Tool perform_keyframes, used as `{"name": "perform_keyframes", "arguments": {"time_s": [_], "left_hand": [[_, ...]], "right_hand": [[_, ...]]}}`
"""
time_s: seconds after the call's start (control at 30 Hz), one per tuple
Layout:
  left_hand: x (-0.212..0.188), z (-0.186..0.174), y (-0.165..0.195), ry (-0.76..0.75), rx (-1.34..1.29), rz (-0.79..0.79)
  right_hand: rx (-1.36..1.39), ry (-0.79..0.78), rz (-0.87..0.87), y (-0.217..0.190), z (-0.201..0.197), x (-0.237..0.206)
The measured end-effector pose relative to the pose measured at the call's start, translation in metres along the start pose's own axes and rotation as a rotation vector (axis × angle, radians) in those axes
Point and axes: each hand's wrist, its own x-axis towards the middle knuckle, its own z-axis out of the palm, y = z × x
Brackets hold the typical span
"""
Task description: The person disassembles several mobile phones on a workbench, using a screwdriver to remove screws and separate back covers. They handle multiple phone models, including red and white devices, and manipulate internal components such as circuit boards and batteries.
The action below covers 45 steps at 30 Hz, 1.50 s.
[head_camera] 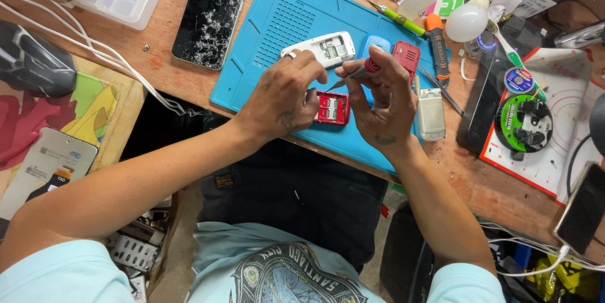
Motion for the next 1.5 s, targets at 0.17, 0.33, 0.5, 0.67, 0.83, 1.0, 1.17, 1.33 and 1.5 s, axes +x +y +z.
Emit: {"name": "perform_keyframes", "arguments": {"time_s": [0.17,0.33,0.5,0.67,0.83,1.0,1.17,1.33,1.5], "left_hand": [[-0.004,0.002,-0.003,-0.009,0.042,-0.008],[-0.004,0.004,-0.007,-0.008,0.005,0.001],[-0.006,0.004,-0.010,0.026,-0.030,0.028],[-0.008,0.005,-0.013,0.037,-0.041,0.033],[-0.008,0.005,-0.013,0.041,-0.030,0.026],[-0.008,0.004,-0.012,0.039,0.011,0.053],[-0.005,0.006,-0.011,0.030,0.069,0.076],[0.004,0.007,-0.007,-0.020,0.133,0.019],[0.012,0.003,-0.002,-0.117,0.104,-0.019]], "right_hand": [[0.036,-0.020,0.009,0.003,0.002,-0.001],[0.013,-0.016,0.012,0.005,0.003,0.000],[-0.012,-0.061,0.001,0.000,0.003,0.002],[-0.265,-0.077,-0.097,-0.002,0.001,0.004],[0.004,-0.007,-0.026,0.000,0.001,0.000],[0.109,0.075,-0.016,-0.001,-0.001,-0.001],[0.076,0.056,-0.022,-0.001,-0.001,0.000],[0.061,0.055,-0.017,-0.003,-0.001,0.000],[0.081,0.059,-0.007,-0.004,-0.001,-0.001]]}}
